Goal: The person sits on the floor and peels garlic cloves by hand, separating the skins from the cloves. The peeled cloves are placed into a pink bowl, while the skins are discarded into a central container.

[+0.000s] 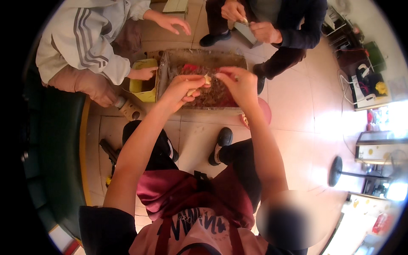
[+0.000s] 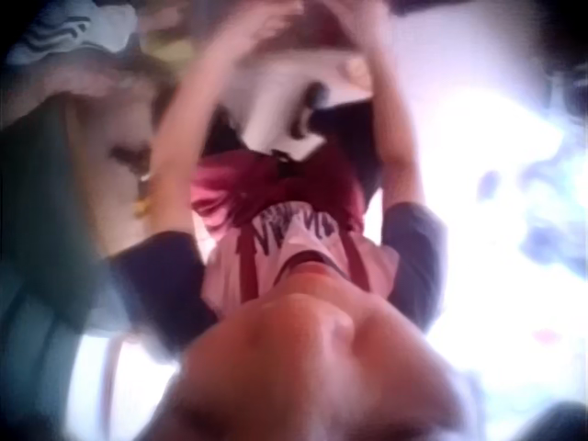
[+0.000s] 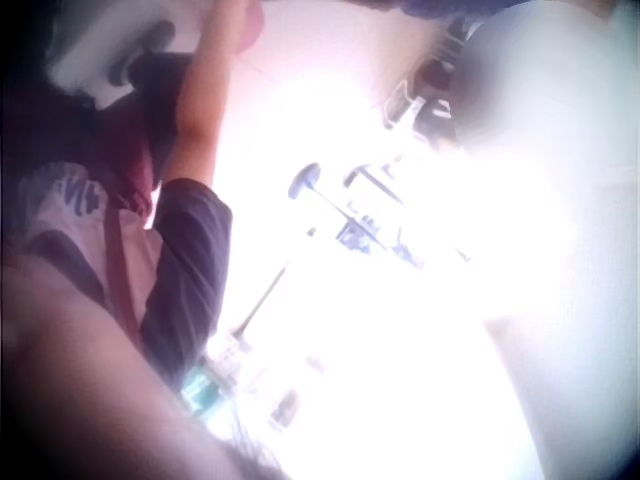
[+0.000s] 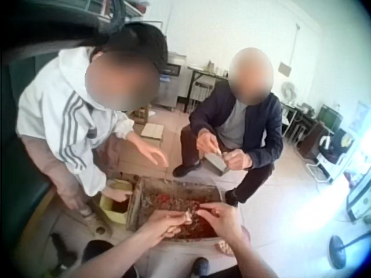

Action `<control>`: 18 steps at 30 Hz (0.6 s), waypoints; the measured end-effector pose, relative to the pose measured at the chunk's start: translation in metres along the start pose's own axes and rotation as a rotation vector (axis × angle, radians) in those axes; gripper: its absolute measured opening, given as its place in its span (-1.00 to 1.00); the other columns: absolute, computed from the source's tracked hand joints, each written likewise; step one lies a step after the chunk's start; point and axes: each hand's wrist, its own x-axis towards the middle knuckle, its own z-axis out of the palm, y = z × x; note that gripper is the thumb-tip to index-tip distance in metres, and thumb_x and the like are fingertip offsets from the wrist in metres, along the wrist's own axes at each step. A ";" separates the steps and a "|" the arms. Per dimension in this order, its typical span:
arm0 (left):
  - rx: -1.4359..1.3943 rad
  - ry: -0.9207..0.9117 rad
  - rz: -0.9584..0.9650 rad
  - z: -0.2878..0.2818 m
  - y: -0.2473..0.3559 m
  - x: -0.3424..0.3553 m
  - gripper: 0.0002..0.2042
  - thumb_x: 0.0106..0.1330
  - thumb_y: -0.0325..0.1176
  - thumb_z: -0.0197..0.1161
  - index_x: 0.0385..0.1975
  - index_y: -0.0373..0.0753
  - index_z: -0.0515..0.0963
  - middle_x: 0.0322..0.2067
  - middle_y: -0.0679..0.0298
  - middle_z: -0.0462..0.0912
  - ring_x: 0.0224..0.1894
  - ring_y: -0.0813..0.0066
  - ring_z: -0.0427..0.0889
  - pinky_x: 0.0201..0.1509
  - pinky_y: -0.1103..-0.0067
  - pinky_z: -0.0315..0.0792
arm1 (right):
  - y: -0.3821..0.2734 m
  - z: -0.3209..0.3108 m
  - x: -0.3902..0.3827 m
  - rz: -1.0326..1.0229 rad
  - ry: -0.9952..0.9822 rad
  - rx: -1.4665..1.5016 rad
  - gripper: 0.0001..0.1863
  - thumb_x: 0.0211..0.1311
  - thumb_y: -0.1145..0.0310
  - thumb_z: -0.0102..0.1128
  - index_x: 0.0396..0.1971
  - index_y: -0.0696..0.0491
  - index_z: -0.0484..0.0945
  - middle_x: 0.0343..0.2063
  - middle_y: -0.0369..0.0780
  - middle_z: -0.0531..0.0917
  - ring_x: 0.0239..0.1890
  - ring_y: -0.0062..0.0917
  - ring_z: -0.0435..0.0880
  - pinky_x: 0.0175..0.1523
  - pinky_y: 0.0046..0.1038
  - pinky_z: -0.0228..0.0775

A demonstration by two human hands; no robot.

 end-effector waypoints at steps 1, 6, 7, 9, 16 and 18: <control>0.046 0.036 0.050 -0.003 -0.001 0.002 -0.67 0.23 -0.29 0.26 -0.04 -0.28 0.55 -0.29 0.34 0.63 -0.52 0.75 0.34 -0.55 0.81 0.15 | 0.000 0.003 -0.002 -0.026 -0.041 0.051 -0.77 0.07 0.36 0.37 -0.27 0.13 0.68 -0.60 -0.32 0.59 -0.56 -0.75 0.41 -0.45 -0.61 0.28; 0.113 0.094 0.146 -0.002 -0.004 -0.002 -0.66 0.23 -0.26 0.26 -0.04 -0.26 0.55 -0.34 0.35 0.64 -0.54 0.76 0.35 -0.56 0.80 0.15 | -0.001 0.012 -0.008 -0.029 -0.186 0.104 -0.83 0.08 0.42 0.32 -0.34 0.19 0.67 -0.46 -0.24 0.68 -0.45 -0.72 0.53 -0.32 -0.65 0.35; 0.126 0.098 0.157 -0.003 -0.005 -0.002 -0.66 0.23 -0.25 0.26 -0.04 -0.26 0.55 -0.34 0.35 0.64 -0.54 0.76 0.35 -0.57 0.80 0.15 | -0.002 0.013 -0.008 -0.022 -0.193 0.105 -0.83 0.08 0.44 0.32 -0.35 0.20 0.67 -0.46 -0.24 0.68 -0.45 -0.72 0.53 -0.32 -0.65 0.35; 0.116 0.105 0.130 -0.002 -0.004 -0.003 -0.67 0.28 -0.30 0.24 0.00 -0.26 0.52 -0.30 0.30 0.63 -0.54 0.77 0.35 -0.60 0.83 0.13 | -0.002 0.016 -0.009 -0.044 -0.181 0.144 -0.84 0.08 0.45 0.31 -0.36 0.21 0.67 -0.47 -0.25 0.67 -0.48 -0.73 0.49 -0.35 -0.64 0.33; 0.082 0.131 0.132 -0.005 -0.010 0.002 -0.66 0.24 -0.24 0.26 -0.04 -0.24 0.55 -0.36 0.34 0.64 -0.54 0.75 0.38 -0.55 0.80 0.19 | -0.003 0.024 -0.011 -0.085 -0.129 0.127 -0.89 -0.05 0.45 0.32 -0.50 0.16 0.64 -0.69 -0.30 0.50 -0.61 -0.67 0.39 -0.45 -0.56 0.28; 0.080 0.129 0.115 -0.002 -0.011 0.001 -0.68 0.26 -0.26 0.24 -0.03 -0.25 0.55 -0.35 0.33 0.64 -0.54 0.75 0.38 -0.55 0.79 0.20 | -0.003 0.027 -0.011 -0.034 -0.115 0.143 -0.89 -0.08 0.45 0.31 -0.53 0.15 0.62 -0.72 -0.31 0.45 -0.62 -0.67 0.38 -0.46 -0.55 0.28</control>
